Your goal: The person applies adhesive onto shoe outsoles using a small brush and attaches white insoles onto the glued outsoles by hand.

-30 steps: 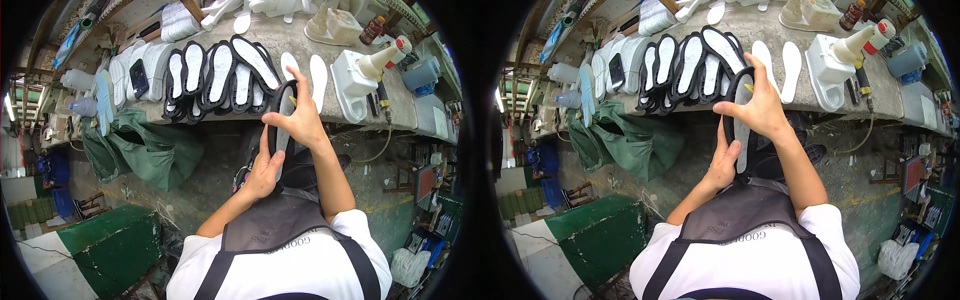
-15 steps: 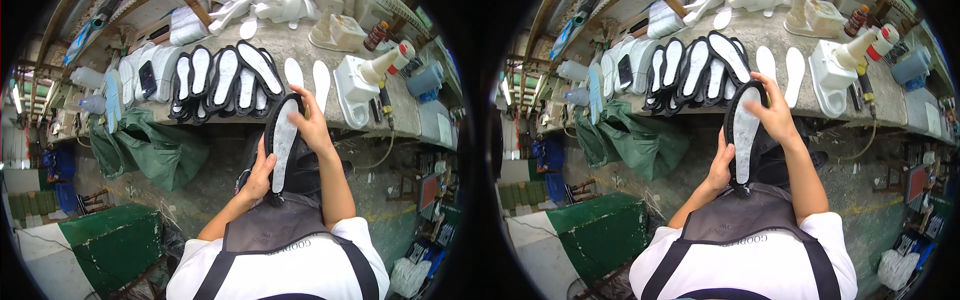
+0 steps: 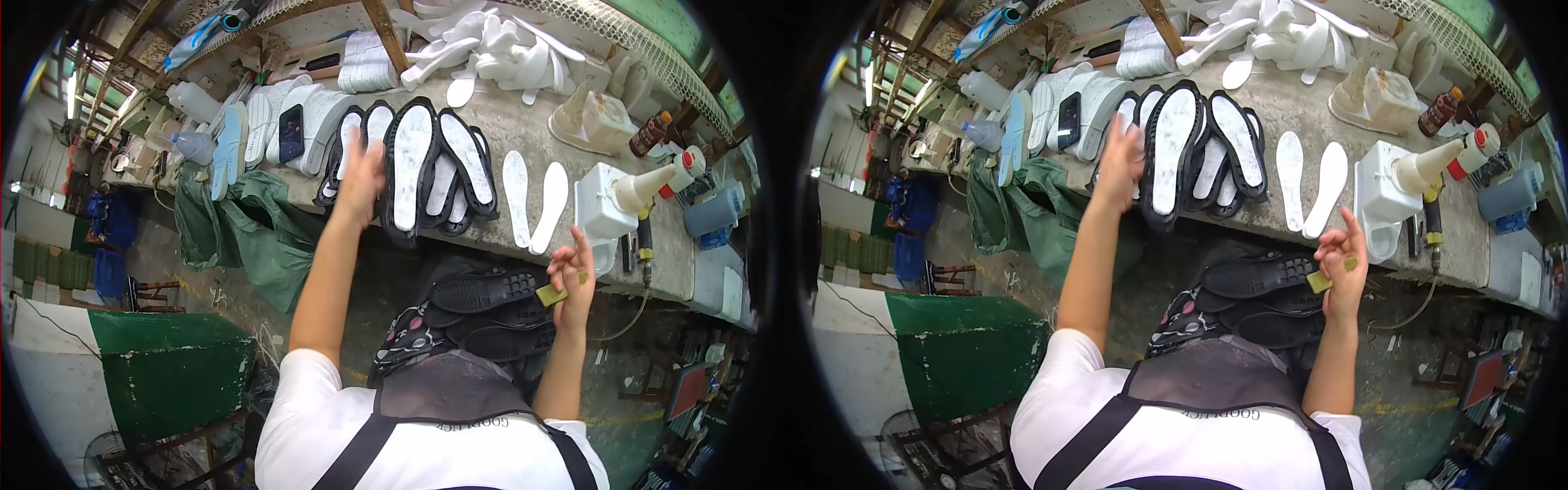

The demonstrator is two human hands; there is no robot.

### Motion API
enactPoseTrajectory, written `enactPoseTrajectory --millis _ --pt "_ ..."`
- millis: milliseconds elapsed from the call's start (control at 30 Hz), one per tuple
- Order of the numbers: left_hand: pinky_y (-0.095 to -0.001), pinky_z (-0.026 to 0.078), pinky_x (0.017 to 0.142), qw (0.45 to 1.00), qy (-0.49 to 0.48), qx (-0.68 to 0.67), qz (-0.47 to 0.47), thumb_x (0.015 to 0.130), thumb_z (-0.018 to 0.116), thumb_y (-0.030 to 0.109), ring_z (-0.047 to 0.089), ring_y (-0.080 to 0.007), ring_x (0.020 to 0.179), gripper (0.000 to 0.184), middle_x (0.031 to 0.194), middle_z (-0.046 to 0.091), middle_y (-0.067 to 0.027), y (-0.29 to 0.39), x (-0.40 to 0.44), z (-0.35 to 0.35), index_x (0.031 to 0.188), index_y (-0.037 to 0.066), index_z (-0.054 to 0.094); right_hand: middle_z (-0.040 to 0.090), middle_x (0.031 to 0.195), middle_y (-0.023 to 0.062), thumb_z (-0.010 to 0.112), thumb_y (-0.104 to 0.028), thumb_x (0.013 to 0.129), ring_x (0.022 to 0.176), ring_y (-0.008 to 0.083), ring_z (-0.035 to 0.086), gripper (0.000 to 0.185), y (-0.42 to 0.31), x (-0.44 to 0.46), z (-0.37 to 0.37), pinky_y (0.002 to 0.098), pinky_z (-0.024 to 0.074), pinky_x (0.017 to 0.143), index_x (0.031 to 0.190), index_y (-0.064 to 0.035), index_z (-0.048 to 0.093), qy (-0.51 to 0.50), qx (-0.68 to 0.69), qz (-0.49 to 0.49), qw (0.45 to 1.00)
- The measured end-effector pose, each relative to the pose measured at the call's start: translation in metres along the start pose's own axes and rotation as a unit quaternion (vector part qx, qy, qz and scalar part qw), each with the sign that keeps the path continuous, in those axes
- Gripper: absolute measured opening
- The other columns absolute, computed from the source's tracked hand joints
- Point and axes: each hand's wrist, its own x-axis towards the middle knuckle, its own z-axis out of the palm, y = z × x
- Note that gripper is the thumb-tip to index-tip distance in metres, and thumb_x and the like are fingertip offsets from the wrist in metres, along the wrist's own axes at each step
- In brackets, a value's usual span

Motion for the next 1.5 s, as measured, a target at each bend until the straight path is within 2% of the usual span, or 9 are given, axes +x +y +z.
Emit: enactPoseTrajectory --millis 100,200,300,400,567,767,1067,1233,1500 --pt "-0.0431 0.043 0.099 0.959 0.152 -0.002 0.24 0.099 0.051 0.028 0.055 -0.0277 0.115 0.054 0.14 0.043 -0.0224 0.044 0.007 0.009 0.146 0.008 0.034 0.057 0.096 0.0055 0.073 -0.038 0.087 0.072 0.0065 0.052 0.08 0.004 -0.008 -0.011 0.014 0.0364 0.054 0.144 0.0035 0.036 0.009 0.014 -0.002 1.0" --pt "-0.0504 0.04 0.101 0.871 -0.227 -0.072 0.429 0.097 0.052 0.024 0.056 -0.0339 0.109 0.025 0.119 0.059 -0.0215 0.081 -0.056 0.044 0.11 0.007 0.064 0.058 0.093 0.0042 0.072 -0.025 0.084 0.074 0.0073 0.053 0.066 -0.004 -0.001 -0.017 0.0173 0.0411 0.062 0.138 0.0026 0.046 -0.008 -0.005 0.034 0.999" --pt "-0.0491 0.037 0.101 0.746 -0.55 -0.179 0.331 0.091 0.06 0.023 0.056 -0.033 0.105 0.017 0.12 0.059 -0.0185 0.107 -0.098 0.098 0.093 0.01 0.07 0.058 0.091 0.0027 0.074 -0.017 0.079 0.077 0.0073 0.054 0.06 -0.006 0.02 -0.011 0.0201 0.0444 0.072 0.131 0.0019 0.053 -0.06 -0.093 0.078 0.991" --pt "-0.0486 0.032 0.1 0.667 -0.645 -0.265 0.262 0.086 0.068 0.023 0.056 -0.0308 0.103 0.013 0.124 0.057 -0.0151 0.113 -0.093 0.135 0.086 0.011 0.072 0.06 0.091 0.0024 0.075 -0.014 0.077 0.079 0.0067 0.055 0.058 -0.026 0.046 0.013 0.0196 0.0435 0.072 0.129 0.0018 0.055 -0.226 -0.028 0.194 0.954" --pt "-0.0483 0.036 0.093 0.685 -0.503 -0.445 0.284 0.089 0.068 0.022 0.053 -0.0377 0.107 0.011 0.114 0.056 -0.0098 0.079 -0.081 0.18 0.087 0.012 0.073 0.061 0.091 0.003 0.072 -0.011 0.081 0.078 0.0059 0.055 0.048 -0.016 0.096 0.027 0.0191 0.0434 0.071 0.125 0.0019 0.058 -0.366 -0.014 0.254 0.895" --pt "-0.0378 0.044 0.077 0.708 -0.639 -0.199 0.224 0.089 0.069 0.017 0.057 -0.0303 0.098 0.01 0.105 0.058 -0.0087 0.109 -0.046 0.137 0.086 0.007 0.072 0.063 0.083 0.006 0.064 -0.018 0.087 0.069 0.0076 0.056 0.04 0.008 0.095 0.016 0.0208 0.0455 0.065 0.121 0.0033 0.059 -0.278 0.024 0.251 0.927" --pt "-0.0312 0.045 0.072 0.692 -0.633 -0.328 0.117 0.088 0.071 0.016 0.058 -0.0223 0.084 0.011 0.094 0.061 -0.0101 0.114 -0.132 0.099 0.084 0.005 0.071 0.062 0.081 0.0067 0.064 -0.018 0.088 0.066 0.0072 0.055 0.039 -0.013 0.026 0.026 0.0195 0.0443 0.063 0.119 0.0047 0.059 -0.231 0.001 0.174 0.957" --pt "-0.0283 0.044 0.064 0.708 -0.602 -0.323 0.18 0.089 0.072 0.027 0.056 -0.0205 0.083 0.015 0.084 0.06 -0.0098 0.126 -0.188 0.058 0.08 0.014 0.073 0.061 0.079 0.0072 0.064 -0.02 0.089 0.062 0.0057 0.052 0.041 -0.028 -0.013 0.038 0.0168 0.04 0.057 0.119 0.0064 0.058 -0.212 -0.004 0.177 0.961" --pt "-0.0319 0.045 0.065 0.713 -0.49 -0.235 0.444 0.086 0.074 0.013 0.058 -0.0241 0.076 0.011 0.093 0.056 -0.011 0.141 -0.311 -0.03 0.085 0.003 0.07 0.057 0.074 0.0056 0.06 -0.021 0.091 0.059 0.0074 0.049 0.039 -0.031 -0.028 0.101 0.0187 0.0352 0.054 0.121 0.0052 0.057 -0.362 -0.06 0.124 0.922"
